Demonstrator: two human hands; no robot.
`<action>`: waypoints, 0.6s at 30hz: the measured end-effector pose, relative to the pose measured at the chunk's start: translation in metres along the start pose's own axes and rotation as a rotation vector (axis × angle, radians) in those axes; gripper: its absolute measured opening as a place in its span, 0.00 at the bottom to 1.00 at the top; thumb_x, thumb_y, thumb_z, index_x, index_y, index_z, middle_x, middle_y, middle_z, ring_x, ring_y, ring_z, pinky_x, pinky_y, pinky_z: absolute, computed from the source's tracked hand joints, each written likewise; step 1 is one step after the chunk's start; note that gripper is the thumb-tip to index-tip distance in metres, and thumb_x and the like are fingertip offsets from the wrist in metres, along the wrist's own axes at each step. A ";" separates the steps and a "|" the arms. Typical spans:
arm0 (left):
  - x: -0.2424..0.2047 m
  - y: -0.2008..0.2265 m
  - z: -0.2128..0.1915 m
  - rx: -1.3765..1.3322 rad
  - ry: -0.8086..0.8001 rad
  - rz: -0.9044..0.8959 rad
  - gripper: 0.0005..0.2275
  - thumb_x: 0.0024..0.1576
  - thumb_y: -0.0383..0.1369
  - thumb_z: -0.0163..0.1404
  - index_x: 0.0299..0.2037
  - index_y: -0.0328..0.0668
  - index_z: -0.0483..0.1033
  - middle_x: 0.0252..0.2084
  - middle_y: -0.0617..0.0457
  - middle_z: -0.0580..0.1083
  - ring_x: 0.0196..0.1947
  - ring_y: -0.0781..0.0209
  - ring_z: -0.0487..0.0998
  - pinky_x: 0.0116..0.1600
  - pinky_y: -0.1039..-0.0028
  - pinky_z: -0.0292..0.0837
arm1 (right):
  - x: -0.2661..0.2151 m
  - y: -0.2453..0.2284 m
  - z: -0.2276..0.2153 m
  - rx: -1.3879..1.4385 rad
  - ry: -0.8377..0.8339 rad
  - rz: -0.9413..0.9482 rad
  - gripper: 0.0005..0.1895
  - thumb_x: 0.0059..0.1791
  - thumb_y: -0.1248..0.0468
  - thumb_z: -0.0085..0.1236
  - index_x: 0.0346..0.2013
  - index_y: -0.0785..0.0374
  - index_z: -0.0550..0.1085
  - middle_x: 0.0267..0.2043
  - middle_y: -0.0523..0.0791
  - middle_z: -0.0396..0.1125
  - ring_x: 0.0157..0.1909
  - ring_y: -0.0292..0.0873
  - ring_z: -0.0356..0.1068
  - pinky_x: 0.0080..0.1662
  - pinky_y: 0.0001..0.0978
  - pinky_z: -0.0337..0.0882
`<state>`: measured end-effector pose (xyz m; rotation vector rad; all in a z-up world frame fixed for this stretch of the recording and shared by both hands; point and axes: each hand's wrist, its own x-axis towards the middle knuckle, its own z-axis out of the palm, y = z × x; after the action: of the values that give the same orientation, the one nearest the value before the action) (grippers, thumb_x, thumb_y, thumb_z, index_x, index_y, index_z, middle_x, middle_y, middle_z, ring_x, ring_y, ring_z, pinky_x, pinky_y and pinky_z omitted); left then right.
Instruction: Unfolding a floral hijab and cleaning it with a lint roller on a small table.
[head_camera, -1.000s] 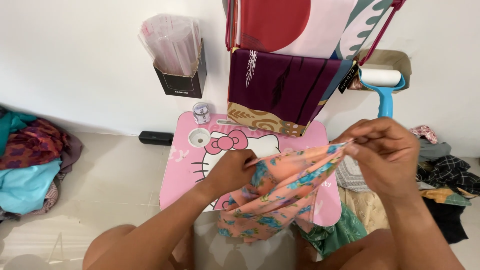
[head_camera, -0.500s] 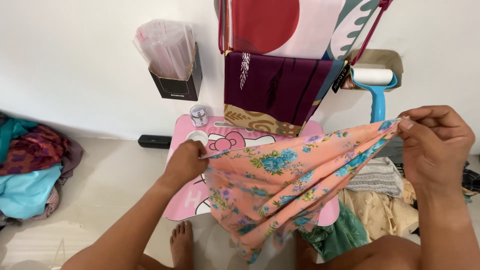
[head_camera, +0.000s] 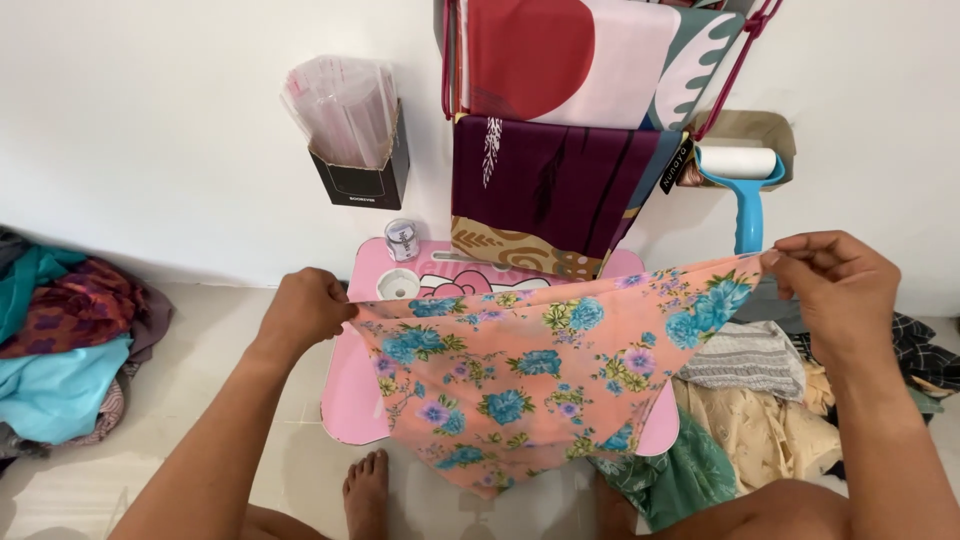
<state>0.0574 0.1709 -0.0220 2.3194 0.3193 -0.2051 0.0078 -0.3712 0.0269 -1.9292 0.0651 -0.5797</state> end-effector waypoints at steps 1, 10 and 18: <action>-0.005 0.004 -0.003 -0.001 0.002 0.000 0.07 0.49 0.22 0.60 0.23 0.31 0.75 0.20 0.46 0.74 0.17 0.58 0.77 0.26 0.74 0.71 | -0.001 -0.001 0.001 0.001 -0.001 -0.002 0.07 0.54 0.80 0.58 0.45 0.72 0.72 0.39 0.50 0.71 0.32 0.37 0.64 0.35 0.23 0.64; -0.019 0.014 -0.019 0.212 0.012 0.119 0.06 0.52 0.27 0.59 0.28 0.28 0.83 0.22 0.46 0.79 0.20 0.59 0.77 0.32 0.72 0.73 | -0.004 -0.012 0.010 -0.093 -0.026 -0.076 0.08 0.55 0.80 0.60 0.48 0.76 0.73 0.38 0.51 0.69 0.31 0.38 0.63 0.34 0.24 0.65; -0.010 0.005 -0.031 0.121 -0.061 0.131 0.07 0.54 0.24 0.57 0.41 0.32 0.78 0.30 0.48 0.81 0.25 0.59 0.81 0.35 0.72 0.75 | -0.006 -0.021 0.009 -0.062 -0.069 -0.105 0.09 0.56 0.82 0.57 0.51 0.80 0.72 0.40 0.55 0.69 0.32 0.42 0.64 0.37 0.27 0.67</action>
<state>0.0505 0.1886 0.0053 2.4379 0.1263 -0.2353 0.0016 -0.3529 0.0404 -2.0202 -0.0634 -0.5857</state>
